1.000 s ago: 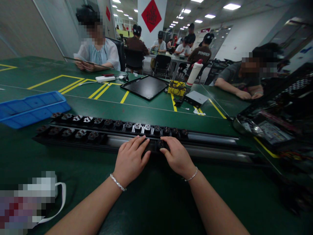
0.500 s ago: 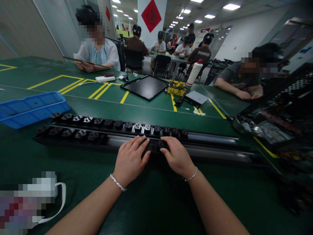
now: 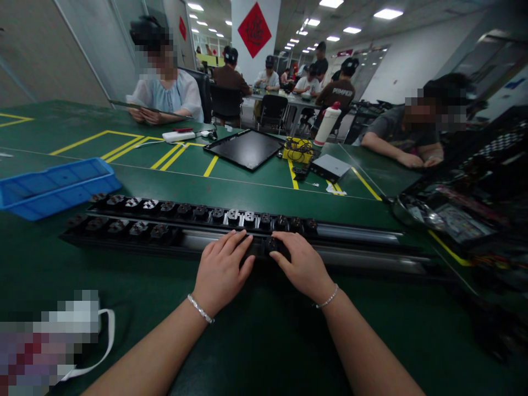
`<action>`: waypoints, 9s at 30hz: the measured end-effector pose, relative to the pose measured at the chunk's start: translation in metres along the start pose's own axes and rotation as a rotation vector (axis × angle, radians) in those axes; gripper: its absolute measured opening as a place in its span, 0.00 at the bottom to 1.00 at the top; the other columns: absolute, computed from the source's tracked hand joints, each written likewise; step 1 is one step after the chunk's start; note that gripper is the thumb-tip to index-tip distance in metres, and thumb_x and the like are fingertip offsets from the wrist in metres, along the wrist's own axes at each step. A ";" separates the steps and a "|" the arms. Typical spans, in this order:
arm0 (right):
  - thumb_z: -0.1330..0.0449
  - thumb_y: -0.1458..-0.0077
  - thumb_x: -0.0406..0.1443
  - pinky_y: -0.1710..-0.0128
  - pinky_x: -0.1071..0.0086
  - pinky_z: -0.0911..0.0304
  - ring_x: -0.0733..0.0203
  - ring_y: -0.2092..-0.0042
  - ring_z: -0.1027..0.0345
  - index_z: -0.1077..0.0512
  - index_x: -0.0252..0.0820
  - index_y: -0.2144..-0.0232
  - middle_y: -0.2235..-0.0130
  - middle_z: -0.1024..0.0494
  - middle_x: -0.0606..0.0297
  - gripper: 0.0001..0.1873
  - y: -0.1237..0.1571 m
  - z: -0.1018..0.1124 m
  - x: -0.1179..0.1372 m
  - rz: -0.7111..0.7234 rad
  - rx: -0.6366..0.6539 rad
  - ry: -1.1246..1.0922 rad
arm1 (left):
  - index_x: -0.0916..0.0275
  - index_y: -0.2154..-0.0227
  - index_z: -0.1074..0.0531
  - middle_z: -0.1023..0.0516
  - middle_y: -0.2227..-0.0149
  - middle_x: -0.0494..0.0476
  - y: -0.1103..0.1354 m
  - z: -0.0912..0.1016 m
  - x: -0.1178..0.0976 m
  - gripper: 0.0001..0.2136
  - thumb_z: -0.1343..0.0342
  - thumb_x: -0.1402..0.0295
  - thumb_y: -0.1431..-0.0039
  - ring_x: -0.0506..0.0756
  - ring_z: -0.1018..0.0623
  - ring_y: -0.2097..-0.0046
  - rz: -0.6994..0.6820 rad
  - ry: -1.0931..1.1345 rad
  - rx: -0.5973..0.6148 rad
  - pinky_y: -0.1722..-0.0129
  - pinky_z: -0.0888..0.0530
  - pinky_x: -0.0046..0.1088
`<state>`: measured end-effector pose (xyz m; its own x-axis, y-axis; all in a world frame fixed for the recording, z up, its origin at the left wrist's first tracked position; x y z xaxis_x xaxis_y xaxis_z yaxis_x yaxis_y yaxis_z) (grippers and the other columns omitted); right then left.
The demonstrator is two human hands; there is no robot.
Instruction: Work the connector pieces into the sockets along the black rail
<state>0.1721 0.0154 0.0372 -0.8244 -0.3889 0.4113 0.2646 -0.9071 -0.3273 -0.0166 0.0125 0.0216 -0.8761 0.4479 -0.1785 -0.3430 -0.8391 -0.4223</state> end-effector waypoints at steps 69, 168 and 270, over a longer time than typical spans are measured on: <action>0.51 0.42 0.39 0.47 0.60 0.40 0.57 0.48 0.36 0.34 0.38 0.50 0.52 0.26 0.58 0.19 0.013 -0.012 -0.002 -0.005 -0.148 0.150 | 0.55 0.48 0.34 0.32 0.44 0.54 0.000 -0.002 0.000 0.18 0.55 0.61 0.40 0.59 0.34 0.43 0.005 -0.004 0.011 0.50 0.36 0.40; 0.50 0.45 0.33 0.47 0.56 0.39 0.53 0.50 0.36 0.33 0.34 0.53 0.54 0.27 0.53 0.18 0.016 -0.005 -0.007 0.002 -0.166 0.084 | 0.55 0.48 0.34 0.32 0.44 0.53 0.000 0.000 -0.001 0.18 0.55 0.61 0.40 0.59 0.34 0.43 0.006 -0.013 0.019 0.50 0.36 0.40; 0.52 0.44 0.34 0.43 0.55 0.45 0.54 0.46 0.38 0.35 0.35 0.50 0.50 0.28 0.54 0.20 0.025 0.000 -0.017 -0.065 -0.135 0.165 | 0.56 0.49 0.33 0.31 0.45 0.54 0.000 -0.002 0.001 0.18 0.54 0.61 0.40 0.59 0.34 0.44 -0.006 -0.008 -0.001 0.50 0.36 0.40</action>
<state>0.1929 -0.0002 0.0216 -0.9111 -0.2889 0.2941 0.1481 -0.8951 -0.4206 -0.0168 0.0134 0.0194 -0.8767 0.4502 -0.1693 -0.3477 -0.8364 -0.4237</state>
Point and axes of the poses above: each hand's wrist, its own y-axis away from the middle knuckle, its own z-axis out of the back of the hand, x = y × z, the point moved 1 cm from there along -y, towards the middle knuckle
